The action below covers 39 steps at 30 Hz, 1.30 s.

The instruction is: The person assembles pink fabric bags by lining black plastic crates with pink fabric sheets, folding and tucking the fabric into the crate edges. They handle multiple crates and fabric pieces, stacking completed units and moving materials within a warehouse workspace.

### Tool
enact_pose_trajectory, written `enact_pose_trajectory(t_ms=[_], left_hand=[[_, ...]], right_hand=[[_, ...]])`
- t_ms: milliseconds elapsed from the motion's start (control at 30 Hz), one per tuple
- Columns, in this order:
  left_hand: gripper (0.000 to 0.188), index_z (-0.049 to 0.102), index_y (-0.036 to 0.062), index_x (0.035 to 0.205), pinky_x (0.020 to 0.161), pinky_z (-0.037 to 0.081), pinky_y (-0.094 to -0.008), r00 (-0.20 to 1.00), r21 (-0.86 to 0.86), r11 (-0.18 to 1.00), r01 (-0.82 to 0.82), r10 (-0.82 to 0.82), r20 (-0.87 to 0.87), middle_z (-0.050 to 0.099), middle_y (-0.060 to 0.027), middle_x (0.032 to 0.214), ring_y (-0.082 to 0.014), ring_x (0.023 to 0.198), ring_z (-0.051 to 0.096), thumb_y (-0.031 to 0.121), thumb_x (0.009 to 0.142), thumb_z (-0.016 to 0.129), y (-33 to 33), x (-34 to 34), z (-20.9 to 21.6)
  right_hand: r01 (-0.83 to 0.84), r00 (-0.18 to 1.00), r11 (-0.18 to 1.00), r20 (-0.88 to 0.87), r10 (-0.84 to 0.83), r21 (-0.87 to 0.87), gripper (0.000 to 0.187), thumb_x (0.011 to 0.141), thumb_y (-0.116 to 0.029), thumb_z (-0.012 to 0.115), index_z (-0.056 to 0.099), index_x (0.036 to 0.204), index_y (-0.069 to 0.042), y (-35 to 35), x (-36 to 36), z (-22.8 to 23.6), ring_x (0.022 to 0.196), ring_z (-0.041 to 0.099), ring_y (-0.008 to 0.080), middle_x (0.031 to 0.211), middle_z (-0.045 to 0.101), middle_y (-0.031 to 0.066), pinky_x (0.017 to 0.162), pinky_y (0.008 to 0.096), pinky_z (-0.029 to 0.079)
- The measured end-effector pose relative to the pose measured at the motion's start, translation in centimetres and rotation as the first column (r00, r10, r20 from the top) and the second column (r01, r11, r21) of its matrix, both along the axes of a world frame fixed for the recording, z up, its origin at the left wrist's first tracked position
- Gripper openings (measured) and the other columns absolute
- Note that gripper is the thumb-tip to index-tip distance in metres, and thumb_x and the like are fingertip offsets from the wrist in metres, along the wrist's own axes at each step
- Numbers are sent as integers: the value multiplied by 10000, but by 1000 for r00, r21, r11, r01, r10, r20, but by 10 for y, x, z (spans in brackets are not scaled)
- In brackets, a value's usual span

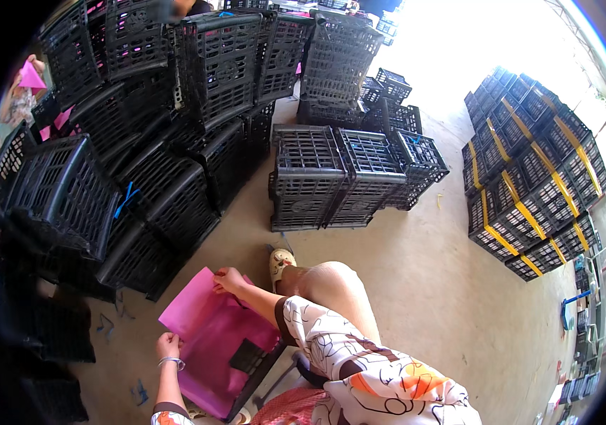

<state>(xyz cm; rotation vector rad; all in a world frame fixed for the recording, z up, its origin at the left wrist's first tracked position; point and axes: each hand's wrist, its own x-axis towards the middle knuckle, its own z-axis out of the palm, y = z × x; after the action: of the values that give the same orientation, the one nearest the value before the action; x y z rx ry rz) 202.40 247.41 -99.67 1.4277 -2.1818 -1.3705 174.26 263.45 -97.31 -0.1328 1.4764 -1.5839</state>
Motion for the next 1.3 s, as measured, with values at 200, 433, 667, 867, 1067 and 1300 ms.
enact_pose_trajectory(t_ms=[200,433,667,867,1067,1300], left_hand=[[526,449,42,1245,904,426,-439,996,-429,904,3,34,80,546,-199,1188,-347,1081,541,73,764,658,31,-28,30],[656,448,51,1301,1066,288,-469,895,-600,664,446,-342,287,487,-166,1318,-362,1289,365,165,716,721,53,-31,23],[431,500,119,1233,939,408,-432,860,-413,772,484,-331,389,591,-113,1155,-313,1065,550,189,823,615,53,-27,9],[401,499,136,1229,924,419,-432,850,-415,774,477,-286,443,593,-123,1149,-324,1056,553,190,841,588,54,-26,9],[363,506,117,1193,903,434,-428,823,-415,742,527,-323,468,604,-138,1107,-324,1028,566,165,842,583,51,-24,6],[134,518,92,990,792,479,-416,804,-477,688,547,-273,529,629,-128,905,-303,865,622,92,862,480,51,-20,-2]], right_hand=[[109,962,992,-256,-90,60,277,889,-94,563,542,1129,44,9,0,8,800,653,232,959,614,149,688,324,553],[-33,365,958,-889,277,285,165,805,-98,580,674,915,-20,6,14,17,834,628,324,882,633,208,733,383,498],[311,516,935,-856,-17,168,225,868,-209,612,647,908,10,26,-26,-27,777,631,284,851,670,114,736,341,489],[-274,23,907,-941,338,319,250,825,-215,613,644,1025,-68,19,9,12,1048,545,323,1097,620,115,907,384,442],[-478,88,707,-772,629,521,253,835,-237,608,626,1050,-106,16,-11,-7,978,584,323,1018,639,129,822,430,469],[-111,-231,932,-921,314,345,304,822,-258,603,597,1060,-69,18,22,8,995,571,351,1028,615,175,840,436,454]])
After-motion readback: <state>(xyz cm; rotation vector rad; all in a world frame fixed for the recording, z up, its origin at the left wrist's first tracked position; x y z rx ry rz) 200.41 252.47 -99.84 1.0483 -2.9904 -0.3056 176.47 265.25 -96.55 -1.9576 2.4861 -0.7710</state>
